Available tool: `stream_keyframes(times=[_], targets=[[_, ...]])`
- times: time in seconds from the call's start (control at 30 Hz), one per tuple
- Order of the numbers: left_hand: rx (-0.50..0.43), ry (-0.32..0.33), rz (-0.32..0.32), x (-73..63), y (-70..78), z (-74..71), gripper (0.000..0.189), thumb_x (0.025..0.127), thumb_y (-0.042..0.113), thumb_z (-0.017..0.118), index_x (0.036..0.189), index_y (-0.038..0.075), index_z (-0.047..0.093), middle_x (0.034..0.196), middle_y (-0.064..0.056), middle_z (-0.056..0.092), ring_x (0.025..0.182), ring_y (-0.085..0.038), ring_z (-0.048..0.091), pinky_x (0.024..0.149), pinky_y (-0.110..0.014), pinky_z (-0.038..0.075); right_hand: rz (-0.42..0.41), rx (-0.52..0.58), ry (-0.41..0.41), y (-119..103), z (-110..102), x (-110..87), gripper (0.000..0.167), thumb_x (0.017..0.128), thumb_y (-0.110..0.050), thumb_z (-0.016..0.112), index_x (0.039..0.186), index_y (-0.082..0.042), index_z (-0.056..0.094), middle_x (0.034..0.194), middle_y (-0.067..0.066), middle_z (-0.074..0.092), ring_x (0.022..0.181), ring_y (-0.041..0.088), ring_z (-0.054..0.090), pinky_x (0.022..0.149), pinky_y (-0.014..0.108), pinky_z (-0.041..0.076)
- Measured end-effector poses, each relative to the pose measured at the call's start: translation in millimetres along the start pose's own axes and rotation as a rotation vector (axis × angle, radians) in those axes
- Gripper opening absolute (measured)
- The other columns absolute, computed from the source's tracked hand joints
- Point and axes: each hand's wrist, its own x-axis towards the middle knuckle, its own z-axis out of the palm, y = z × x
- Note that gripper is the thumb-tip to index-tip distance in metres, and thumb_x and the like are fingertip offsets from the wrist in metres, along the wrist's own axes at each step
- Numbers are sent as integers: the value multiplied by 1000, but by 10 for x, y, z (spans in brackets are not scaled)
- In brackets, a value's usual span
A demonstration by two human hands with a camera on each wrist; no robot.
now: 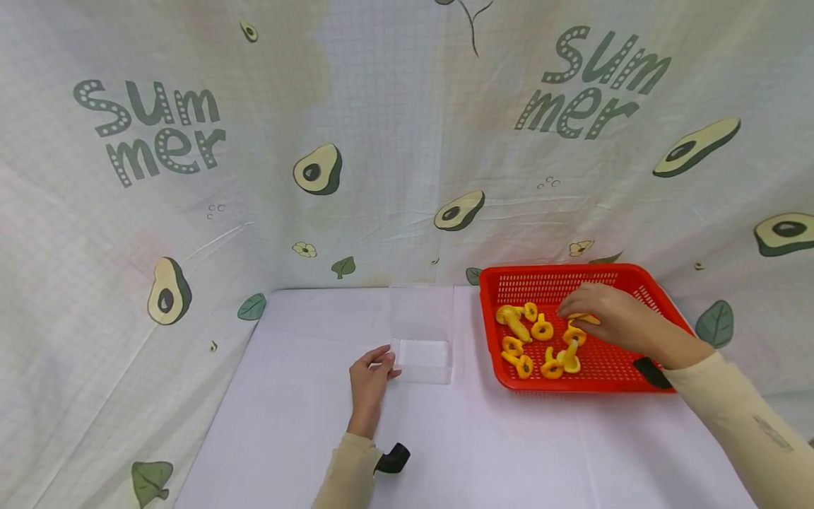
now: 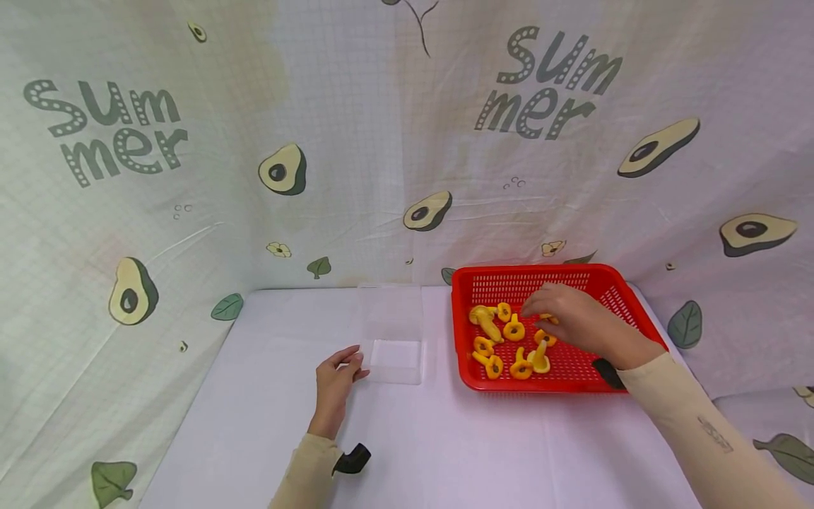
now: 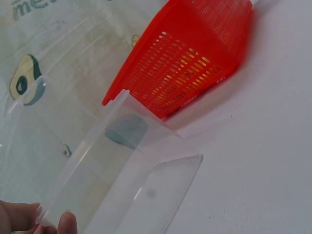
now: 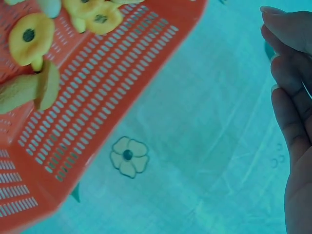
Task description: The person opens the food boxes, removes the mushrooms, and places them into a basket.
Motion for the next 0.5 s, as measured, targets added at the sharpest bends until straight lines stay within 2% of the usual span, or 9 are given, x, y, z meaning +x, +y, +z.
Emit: stream_keyframes(times=[0.17, 0.27, 0.4, 0.5], targets=[[-25, -11, -15, 18, -22, 0, 29, 97, -8, 68, 125, -18, 67, 96, -13, 58, 71, -16, 67, 66, -23, 65, 3, -3, 49, -93, -33, -40, 39, 66, -4, 98, 100, -16, 82, 101, -6, 76, 96, 20, 69, 81, 47, 65], [-26, -17, -29, 6, -23, -15, 31, 98, -6, 69, 127, -17, 66, 98, -13, 59, 71, -14, 68, 67, -24, 66, 1, -7, 101, -139, -19, -97, 42, 63, -3, 99, 100, -15, 82, 100, -7, 76, 95, 18, 69, 79, 43, 66], [-27, -29, -28, -15, -35, -48, 33, 98, -4, 70, 128, -16, 66, 98, -13, 60, 74, -15, 70, 69, -27, 67, 4, 8, 175, -182, 31, -203, 45, 60, -4, 100, 100, -16, 83, 101, -7, 77, 94, 16, 69, 79, 28, 64], [-5, -41, -28, -25, -45, -75, 34, 98, -3, 71, 129, -15, 66, 98, -13, 61, 75, -15, 68, 70, -28, 67, 42, 27, 201, -212, 77, -305, 46, 60, -5, 100, 102, -16, 84, 104, -5, 78, 94, 16, 68, 82, 14, 58]])
